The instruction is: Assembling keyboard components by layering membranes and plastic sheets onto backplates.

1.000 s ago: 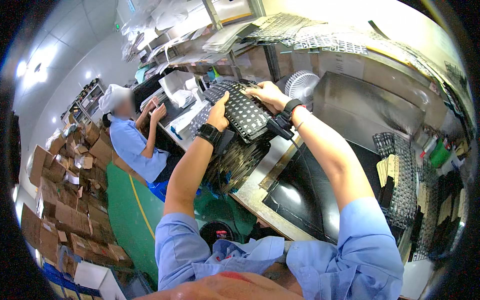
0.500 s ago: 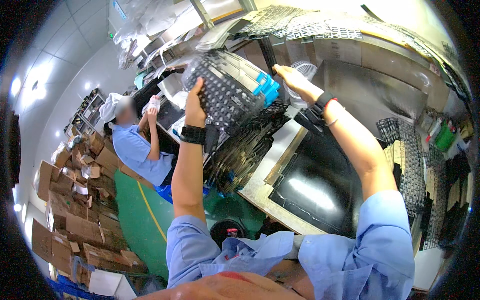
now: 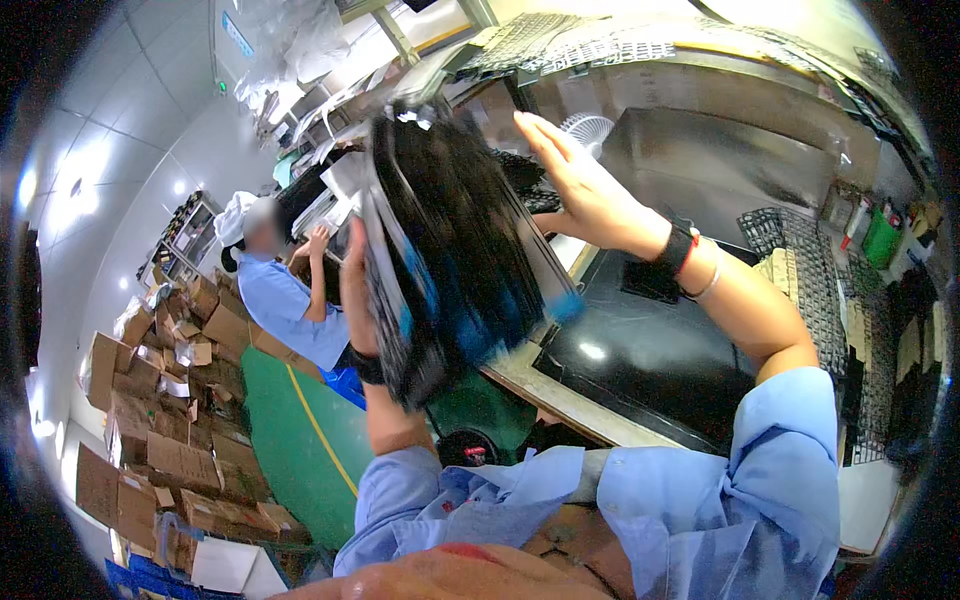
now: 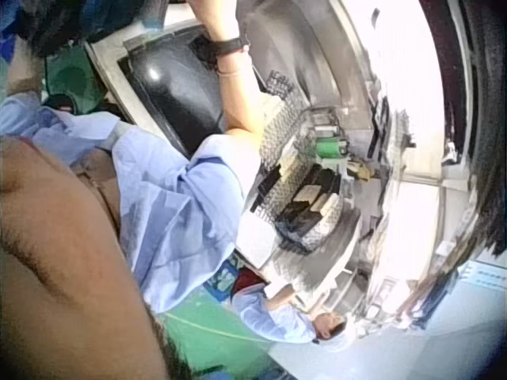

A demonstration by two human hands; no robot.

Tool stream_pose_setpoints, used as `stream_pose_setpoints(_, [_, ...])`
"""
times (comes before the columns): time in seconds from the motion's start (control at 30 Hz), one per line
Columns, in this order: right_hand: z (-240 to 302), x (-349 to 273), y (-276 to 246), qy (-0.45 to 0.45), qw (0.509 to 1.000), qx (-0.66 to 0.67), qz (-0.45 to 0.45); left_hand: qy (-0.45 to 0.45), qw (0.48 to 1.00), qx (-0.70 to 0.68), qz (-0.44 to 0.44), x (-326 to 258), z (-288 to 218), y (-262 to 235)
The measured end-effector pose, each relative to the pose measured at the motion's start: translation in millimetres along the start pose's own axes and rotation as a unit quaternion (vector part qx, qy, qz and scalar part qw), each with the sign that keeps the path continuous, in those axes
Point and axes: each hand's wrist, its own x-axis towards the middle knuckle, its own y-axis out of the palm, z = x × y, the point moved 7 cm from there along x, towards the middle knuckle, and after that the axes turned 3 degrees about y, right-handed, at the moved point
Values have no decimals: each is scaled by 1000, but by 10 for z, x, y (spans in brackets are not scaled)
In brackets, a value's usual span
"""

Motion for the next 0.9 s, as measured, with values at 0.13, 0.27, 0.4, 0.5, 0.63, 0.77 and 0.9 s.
stream_pose_setpoints(0.13, [134,24,-361,-83,992,27,-95,-84,940,239,-228,-397,588,-163])
stream_pose_setpoints(0.27, [286,-338,-485,-118,984,-69,116,-305,950,-36,-61,-586,1599,-205])
stream_pose_setpoints(0.4, [343,-752,-521,-40,966,38,254,-298,951,52,-56,-661,2013,-215])
stream_pose_setpoints(0.5, [290,-973,-656,54,968,44,240,-174,968,180,18,-558,2006,-389])
stream_pose_setpoints(0.63, [72,-1286,-819,162,957,58,233,15,934,351,65,-598,1928,-654])
stream_pose_setpoints(0.77, [-257,-1782,-900,245,948,-8,201,79,924,371,54,-747,1036,-542])
stream_pose_setpoints(0.9, [-300,-2038,-700,255,935,-123,215,280,619,686,-261,-1138,-70,-1222])
